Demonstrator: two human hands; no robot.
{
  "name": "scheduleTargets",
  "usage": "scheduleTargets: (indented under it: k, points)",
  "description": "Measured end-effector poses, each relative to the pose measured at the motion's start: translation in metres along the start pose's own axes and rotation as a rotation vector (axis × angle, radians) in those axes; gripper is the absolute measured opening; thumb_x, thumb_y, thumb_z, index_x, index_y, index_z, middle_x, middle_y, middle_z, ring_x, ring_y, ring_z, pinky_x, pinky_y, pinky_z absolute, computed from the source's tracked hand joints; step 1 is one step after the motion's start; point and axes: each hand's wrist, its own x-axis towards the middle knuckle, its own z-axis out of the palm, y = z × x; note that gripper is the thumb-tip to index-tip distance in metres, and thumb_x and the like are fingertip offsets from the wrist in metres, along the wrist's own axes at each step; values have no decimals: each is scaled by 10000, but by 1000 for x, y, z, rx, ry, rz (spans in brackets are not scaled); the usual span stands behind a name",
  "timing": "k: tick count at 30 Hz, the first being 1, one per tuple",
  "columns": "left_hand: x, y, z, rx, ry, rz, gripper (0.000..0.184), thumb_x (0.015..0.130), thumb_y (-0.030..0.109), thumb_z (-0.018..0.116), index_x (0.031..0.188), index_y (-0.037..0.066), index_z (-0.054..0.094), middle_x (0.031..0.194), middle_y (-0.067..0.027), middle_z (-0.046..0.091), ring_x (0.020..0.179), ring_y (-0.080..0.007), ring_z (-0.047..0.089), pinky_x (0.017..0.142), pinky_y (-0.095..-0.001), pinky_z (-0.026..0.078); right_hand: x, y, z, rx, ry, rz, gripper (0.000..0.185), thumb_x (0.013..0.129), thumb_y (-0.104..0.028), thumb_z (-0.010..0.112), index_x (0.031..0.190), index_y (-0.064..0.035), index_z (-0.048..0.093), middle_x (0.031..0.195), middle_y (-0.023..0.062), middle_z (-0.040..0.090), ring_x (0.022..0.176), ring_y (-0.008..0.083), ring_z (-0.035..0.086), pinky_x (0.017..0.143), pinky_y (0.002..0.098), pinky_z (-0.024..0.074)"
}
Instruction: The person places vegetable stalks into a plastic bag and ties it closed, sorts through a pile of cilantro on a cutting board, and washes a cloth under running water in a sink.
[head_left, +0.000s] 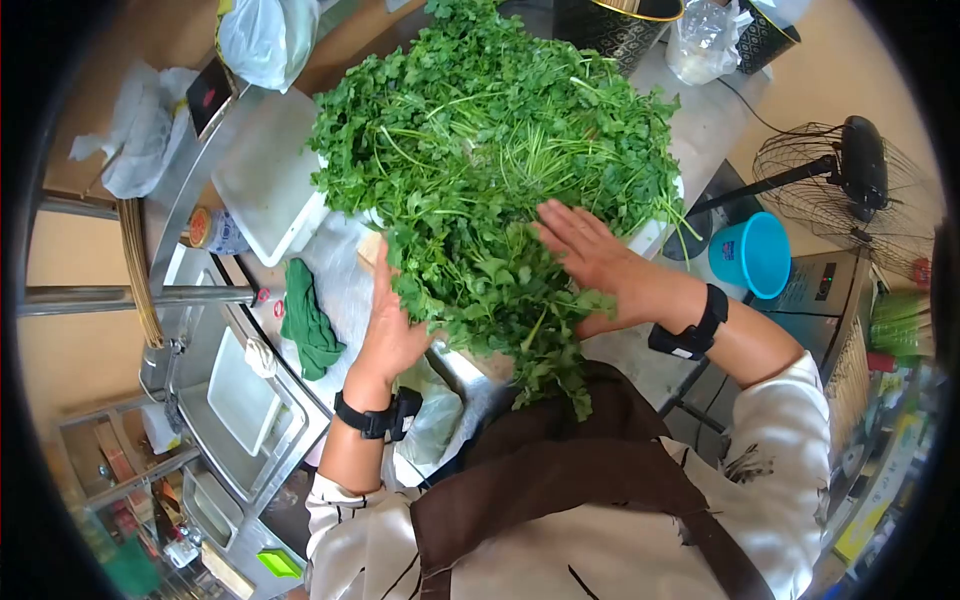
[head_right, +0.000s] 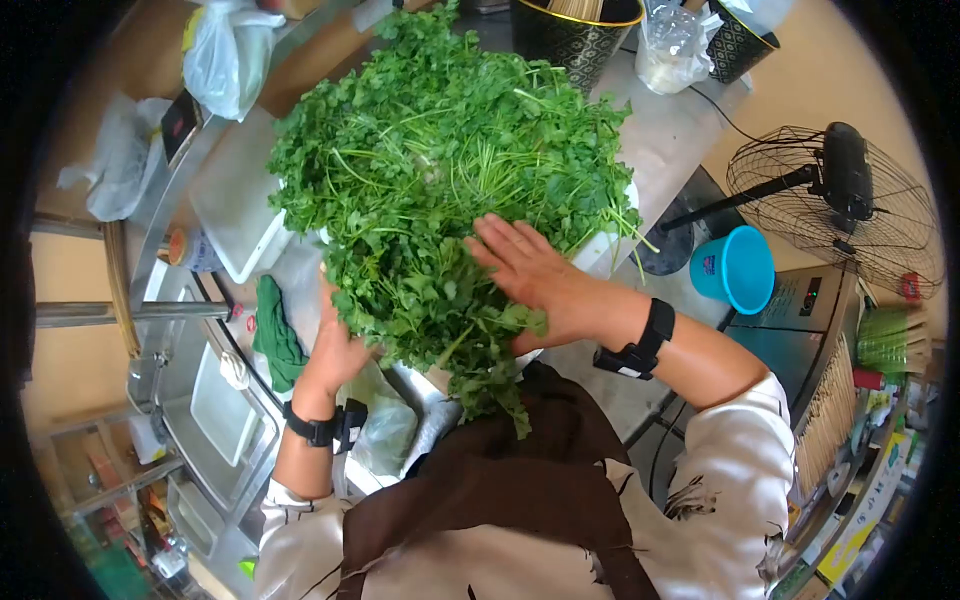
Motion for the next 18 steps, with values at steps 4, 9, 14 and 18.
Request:
scheduleTargets:
  k: [4, 9, 14, 18]
  points:
    - [-6, 13, 11, -90, 7, -51, 598, 618, 38, 693, 1178, 32, 484, 1341, -209, 302, 1264, -362, 246, 1061, -403, 214, 24, 6, 15, -122, 74, -216, 992, 573, -247, 665, 1394, -42, 147, 1436, 247, 61, 1334, 403, 53, 1048, 521, 77]
    - [-19, 17, 35, -610, -48, -237, 594, 699, 14, 630, 1246, 27, 397, 1293, -149, 361, 1210, -253, 346, 1011, -345, 287, 71, -22, 20, -140, 130, -140, 860, 674, -232, 633, 1399, -103, 191, 1443, 218, 83, 1335, 366, 118, 1043, 471, 184]
    - [-17, 27, 37, -597, 31, -312, 658, 756, -66, 456, 1357, 23, 203, 1277, -122, 399, 1156, -173, 404, 970, -274, 318, 84, 7, 45, 111, 112, -369, 634, 740, -244, 644, 1299, -104, 382, 1369, 139, 323, 1243, 273, 358, 919, 327, 397]
    - [-19, 25, 35, -475, 254, -157, 724, 796, -40, 475, 1402, 39, 87, 1323, -127, 358, 1195, -190, 370, 993, -268, 290, 85, 20, 44, 728, 97, -401, 456, 764, -31, 598, 1200, -76, 470, 1130, 86, 541, 1030, 188, 517, 906, 287, 395]
